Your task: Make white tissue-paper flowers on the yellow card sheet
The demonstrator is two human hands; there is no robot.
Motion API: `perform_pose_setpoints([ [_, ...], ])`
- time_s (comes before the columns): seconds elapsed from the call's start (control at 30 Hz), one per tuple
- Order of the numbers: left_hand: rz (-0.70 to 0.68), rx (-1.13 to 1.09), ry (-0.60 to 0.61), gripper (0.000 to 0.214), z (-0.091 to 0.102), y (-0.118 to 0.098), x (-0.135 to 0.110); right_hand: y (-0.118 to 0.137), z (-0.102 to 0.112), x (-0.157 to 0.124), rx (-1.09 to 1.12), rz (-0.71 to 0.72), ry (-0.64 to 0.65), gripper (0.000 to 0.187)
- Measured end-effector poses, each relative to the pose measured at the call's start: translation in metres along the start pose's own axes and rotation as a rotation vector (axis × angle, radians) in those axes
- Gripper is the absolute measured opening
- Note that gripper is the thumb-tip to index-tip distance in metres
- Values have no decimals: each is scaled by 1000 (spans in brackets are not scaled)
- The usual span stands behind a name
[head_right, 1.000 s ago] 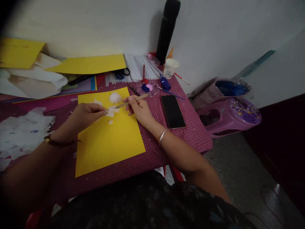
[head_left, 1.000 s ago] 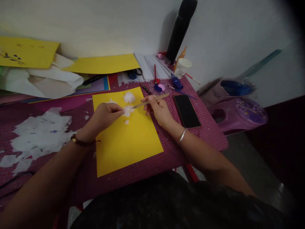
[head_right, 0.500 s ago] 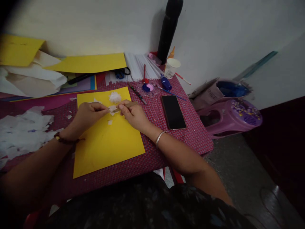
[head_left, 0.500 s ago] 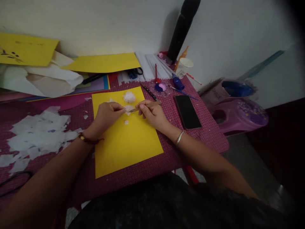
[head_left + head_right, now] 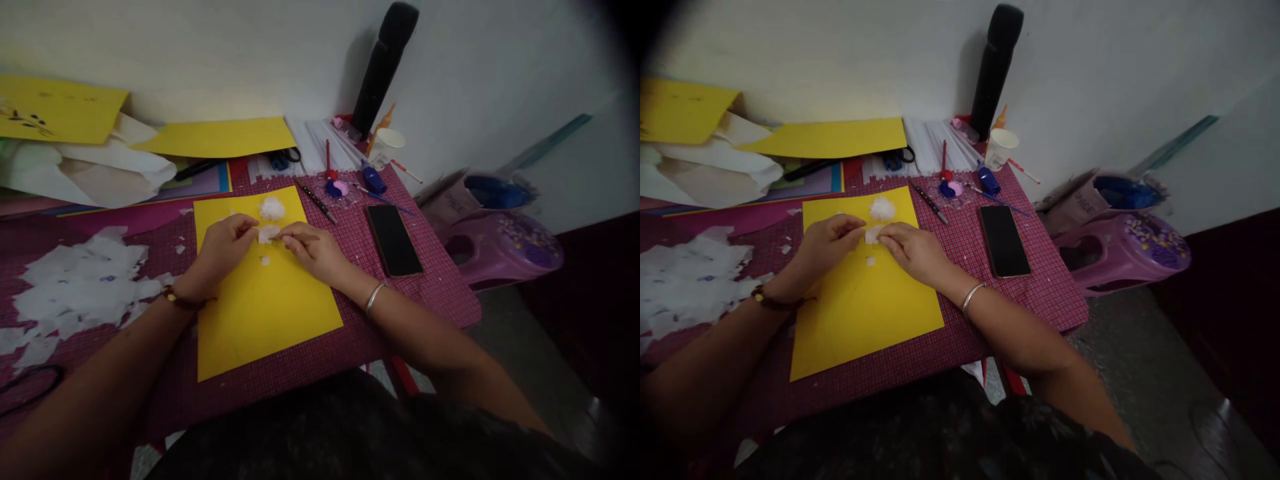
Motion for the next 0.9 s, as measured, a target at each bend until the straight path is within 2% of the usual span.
perform_pose_setpoints([
  [0.2,-28,45,25,30,1,2,-4,33,-22,-8,-446,96,321,26],
  [0.3,-65,72,23,26,1,-3,-8,42,-28,-10,-576,134,379,24],
  [0.4,-98,56,7,24,3,-6,-9,43,-28,-11,-546,135,376,22],
  [0.47,-90,-26,29,21,5,-6,-9,38,-22,-11,-396,107,315,22],
  [0.53,-32,-219,61,18,11,-3,-8,28,-8,-9,-122,52,151,25],
  [0.6,40,-443,34,15,26,-1,-11,9,8,-9,228,-37,-56,36],
  [0.67,83,-575,-45,10,47,-1,-17,-15,15,-10,540,-163,-212,46],
  [0.77,109,-589,-115,9,73,3,-32,-41,12,-12,826,-360,-310,51],
  [0.9,196,-406,-76,11,87,36,-61,-53,7,-12,973,-466,-354,47],
])
Point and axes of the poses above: each hand's wrist, its own x-axis towards the middle knuckle, its own z-axis out of the back of the hand, y = z × x, the point moved 8 cm from there along x, towards the middle knuckle, and after that the axes turned 7 degrees about y, right-handed, at the moved point
